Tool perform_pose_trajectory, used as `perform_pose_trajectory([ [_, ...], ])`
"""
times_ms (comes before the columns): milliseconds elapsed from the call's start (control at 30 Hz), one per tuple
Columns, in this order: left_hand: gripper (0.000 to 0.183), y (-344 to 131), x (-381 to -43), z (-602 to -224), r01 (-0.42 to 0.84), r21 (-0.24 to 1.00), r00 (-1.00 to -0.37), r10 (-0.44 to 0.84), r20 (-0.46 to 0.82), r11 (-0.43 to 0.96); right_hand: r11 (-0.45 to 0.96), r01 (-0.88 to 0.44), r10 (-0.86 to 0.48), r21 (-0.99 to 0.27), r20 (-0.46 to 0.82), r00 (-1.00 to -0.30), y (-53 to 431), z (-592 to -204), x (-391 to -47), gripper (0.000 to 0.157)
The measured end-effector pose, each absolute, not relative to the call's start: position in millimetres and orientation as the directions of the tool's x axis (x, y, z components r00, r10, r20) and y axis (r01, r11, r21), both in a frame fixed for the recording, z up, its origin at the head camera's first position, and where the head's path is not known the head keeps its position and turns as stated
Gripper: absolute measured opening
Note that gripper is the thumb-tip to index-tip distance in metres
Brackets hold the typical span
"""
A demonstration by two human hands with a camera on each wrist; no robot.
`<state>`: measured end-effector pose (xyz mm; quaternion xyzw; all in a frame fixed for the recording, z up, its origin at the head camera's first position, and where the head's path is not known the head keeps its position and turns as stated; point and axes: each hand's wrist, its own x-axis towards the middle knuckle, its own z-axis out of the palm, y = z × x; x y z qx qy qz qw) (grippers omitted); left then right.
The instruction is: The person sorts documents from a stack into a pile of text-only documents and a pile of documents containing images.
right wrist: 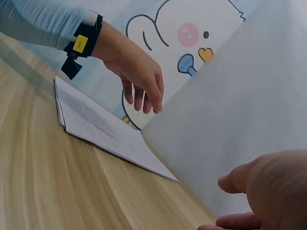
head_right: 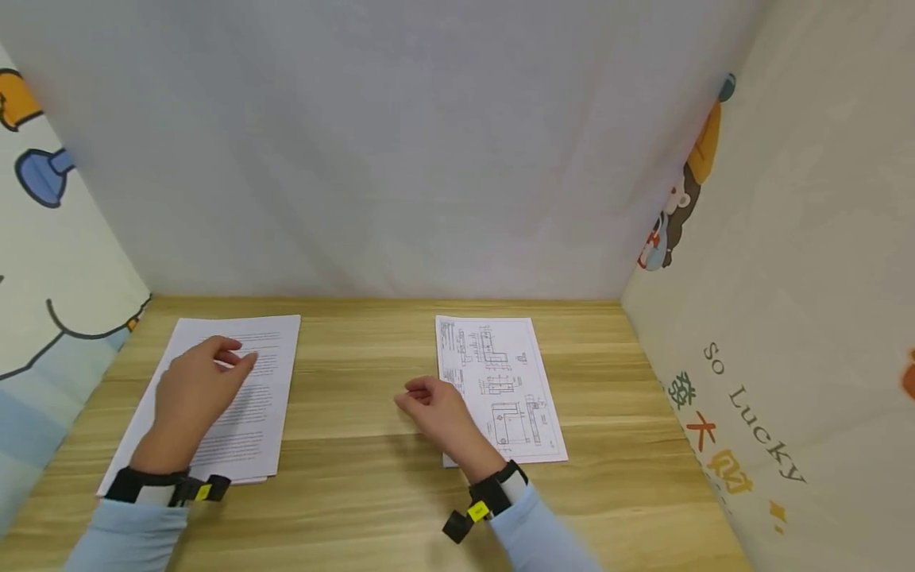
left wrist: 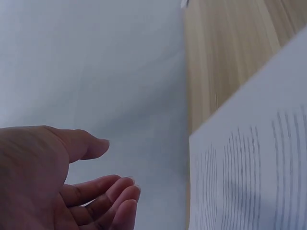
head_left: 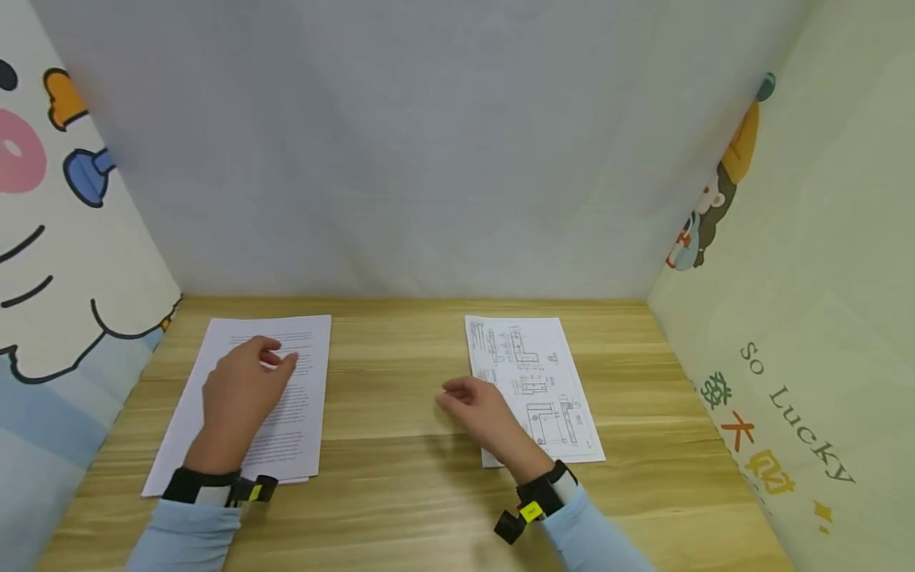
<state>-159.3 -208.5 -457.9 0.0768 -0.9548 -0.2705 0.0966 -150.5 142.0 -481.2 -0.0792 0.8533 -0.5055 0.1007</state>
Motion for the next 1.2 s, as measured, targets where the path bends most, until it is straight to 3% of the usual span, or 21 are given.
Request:
perform_pose_trajectory([
  [233, 0.057, -272, -143, -471, -0.31, 0.462, -0.935, -0.355, 0.01, 0.831, 0.441, 0.009, -0.358, -0.898, -0.185, -0.915, 83, -487, -148, 0.05],
  [500, 0.067, -305, -132, -482, -0.443, 0.472, -0.892, -0.427, -0.147, 0.763, 0.413, 0.076, -0.423, -0.908, -0.264, -0.867, 29, -494, -143, 0.056],
  [833, 0.071, -306, -128, -493, -0.477, 0.427, -0.879, -0.414, -0.238, 0.768, 0.288, 0.233, -0.385, -0.929, -0.335, -0.86, 0, -496, -139, 0.042],
  [1200, 0.074, -308, -126, -503, -0.515, 0.439, -0.857, -0.433, -0.28, 0.736, 0.217, 0.277, -0.384, -0.936, -0.342, -0.857, -7, -498, -138, 0.037],
])
